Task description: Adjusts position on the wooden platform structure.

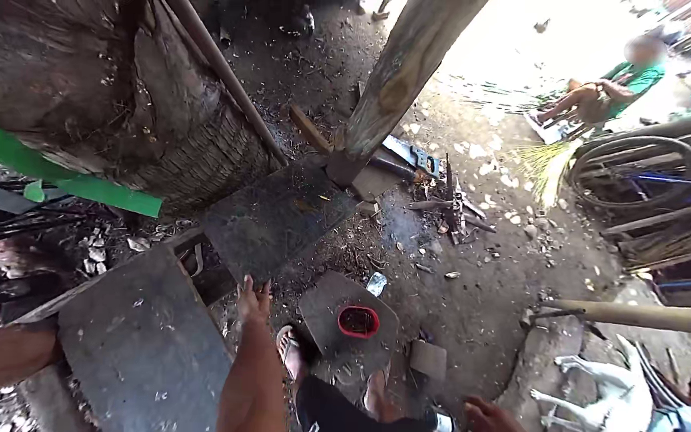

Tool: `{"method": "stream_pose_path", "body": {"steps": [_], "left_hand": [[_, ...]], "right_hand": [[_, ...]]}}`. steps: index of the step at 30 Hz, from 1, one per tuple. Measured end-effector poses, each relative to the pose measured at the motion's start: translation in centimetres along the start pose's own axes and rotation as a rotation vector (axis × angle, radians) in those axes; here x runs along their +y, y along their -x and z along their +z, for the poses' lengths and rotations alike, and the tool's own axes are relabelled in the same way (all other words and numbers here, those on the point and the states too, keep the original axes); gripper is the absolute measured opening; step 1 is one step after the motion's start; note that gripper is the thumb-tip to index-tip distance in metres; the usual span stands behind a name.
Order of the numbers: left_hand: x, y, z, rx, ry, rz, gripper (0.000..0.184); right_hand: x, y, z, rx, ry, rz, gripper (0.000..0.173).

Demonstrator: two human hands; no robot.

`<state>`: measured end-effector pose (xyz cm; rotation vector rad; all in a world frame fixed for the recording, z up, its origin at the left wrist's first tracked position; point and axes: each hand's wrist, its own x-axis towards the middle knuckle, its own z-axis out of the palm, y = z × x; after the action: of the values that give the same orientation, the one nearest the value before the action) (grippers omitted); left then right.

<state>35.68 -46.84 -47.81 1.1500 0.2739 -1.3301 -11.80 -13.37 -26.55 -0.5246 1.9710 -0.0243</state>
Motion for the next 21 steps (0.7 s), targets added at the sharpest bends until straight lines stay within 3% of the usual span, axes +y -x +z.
{"method": "stream_pose_path", "body": {"steps": [5,8,10,13,16,18,21], "left_hand": [[-0.2,1.4,-1.9,-0.06,0.004,0.052,0.053],[1.9,4.9,-3.4,-0.063,-0.065,0.085,0.052],[3.4,8.1,-4.5,-0.071,-0.106,0.1,0.05],[5.0,13.3,-7.0,-0.08,-0.13,0.096,0.043],[5.4,18.8,-11.0,-0.083,-0.157,0.096,0.038],[5.3,22.8,-14.0,-0.046,-0.178,0.1,0.037],[4.3,28.4,-18.7,0.061,-0.173,0.091,0.037]], "right_hand": [[-5.9,-1.1,2.7,-0.098,0.263,-0.173,0.043],[-12.3,-1.4,4.1,-0.122,0.335,-0.324,0.043],[-17.8,-1.3,4.5,-0.02,0.392,-0.447,0.042],[-25.0,-1.9,4.2,0.284,0.413,-0.687,0.049],[-30.3,-3.5,3.4,0.478,0.36,-0.789,0.068],[-31.0,-5.8,4.1,0.418,0.37,-0.751,0.075],[-27.7,-8.3,7.1,0.227,0.39,-0.787,0.063]]}}
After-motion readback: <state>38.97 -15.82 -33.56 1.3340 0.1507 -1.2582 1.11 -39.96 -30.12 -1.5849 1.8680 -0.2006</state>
